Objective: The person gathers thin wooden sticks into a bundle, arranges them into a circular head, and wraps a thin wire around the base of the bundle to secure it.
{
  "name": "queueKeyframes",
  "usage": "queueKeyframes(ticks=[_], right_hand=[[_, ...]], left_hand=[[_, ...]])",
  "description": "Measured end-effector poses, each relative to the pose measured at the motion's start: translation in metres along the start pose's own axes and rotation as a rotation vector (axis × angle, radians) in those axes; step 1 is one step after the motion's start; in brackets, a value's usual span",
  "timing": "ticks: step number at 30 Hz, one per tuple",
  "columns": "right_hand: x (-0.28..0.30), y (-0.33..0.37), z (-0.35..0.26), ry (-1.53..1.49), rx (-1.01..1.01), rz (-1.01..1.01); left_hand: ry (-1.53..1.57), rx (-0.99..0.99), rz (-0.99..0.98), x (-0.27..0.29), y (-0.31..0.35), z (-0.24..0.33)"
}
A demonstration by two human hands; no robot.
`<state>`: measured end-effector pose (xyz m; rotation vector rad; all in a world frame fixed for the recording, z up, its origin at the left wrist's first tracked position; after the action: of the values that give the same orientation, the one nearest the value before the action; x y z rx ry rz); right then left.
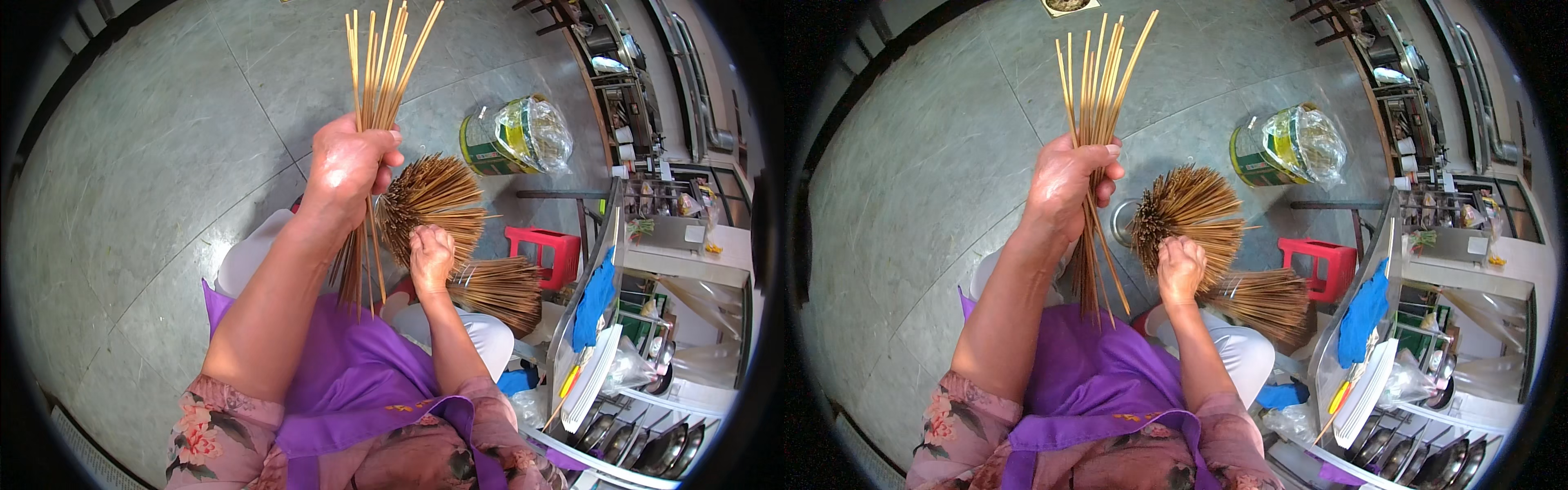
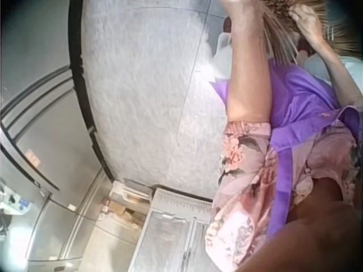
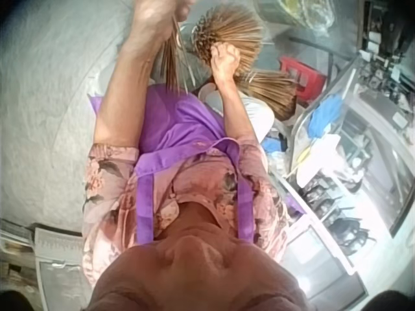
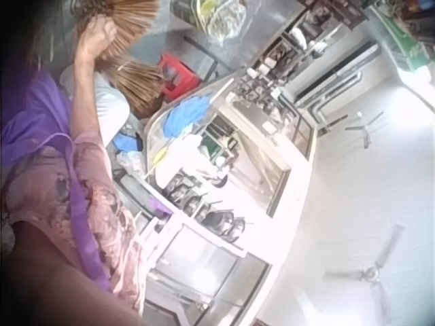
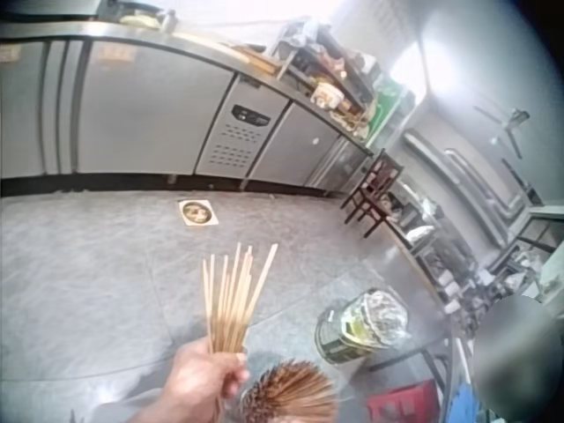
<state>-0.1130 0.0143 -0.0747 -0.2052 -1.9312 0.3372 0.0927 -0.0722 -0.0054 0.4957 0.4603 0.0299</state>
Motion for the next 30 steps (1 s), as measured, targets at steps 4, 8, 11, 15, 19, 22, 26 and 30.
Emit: queueKeyframes(ticks=[4,8,11,15,19,22,26,30], right_hand=[[0.012,-0.001,-0.002,-0.08,0.001,0.053],[0.048,-0.009,-0.02,-0.3,-0.043,0.142],[0.087,-0.024,-0.046,-0.421,-0.023,0.215],[0.132,-0.044,-0.073,-0.757,-0.021,0.329],[0.165,-0.071,-0.104,-0.938,0.148,0.38],[0.18,-0.088,-0.126,-1.012,0.21,0.34],[0.195,-0.114,-0.145,-1.068,0.273,0.368],[0.191,-0.131,-0.151,-1.123,0.21,0.349]], left_hand=[[-0.047,-0.001,-0.038,-0.005,-0.002,-0.002],[-0.097,0.003,-0.114,-0.011,-0.003,-0.008],[-0.125,0.017,-0.238,-0.02,-0.002,-0.012],[-0.13,0.04,-0.367,-0.035,0.005,-0.009],[-0.158,-0.044,-0.46,-0.042,0.006,-0.01],[-0.214,-0.12,-0.501,-0.046,0.012,-0.007],[-0.193,-0.174,-0.608,-0.054,0.019,-0.004],[0.008,-0.093,-0.764,-0.052,0.027,-0.001]])
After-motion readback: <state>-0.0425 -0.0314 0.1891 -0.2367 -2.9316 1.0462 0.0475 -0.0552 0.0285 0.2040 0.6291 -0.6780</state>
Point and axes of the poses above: each hand's wrist, its own y-axis away from the middle knuckle, its own x-axis out of the back of the hand, z = x × y, the point moved 6 cm from there along -y, towards the middle knuckle, and after that the axes turned 10 degrees about -y, right-handed, at the moved point
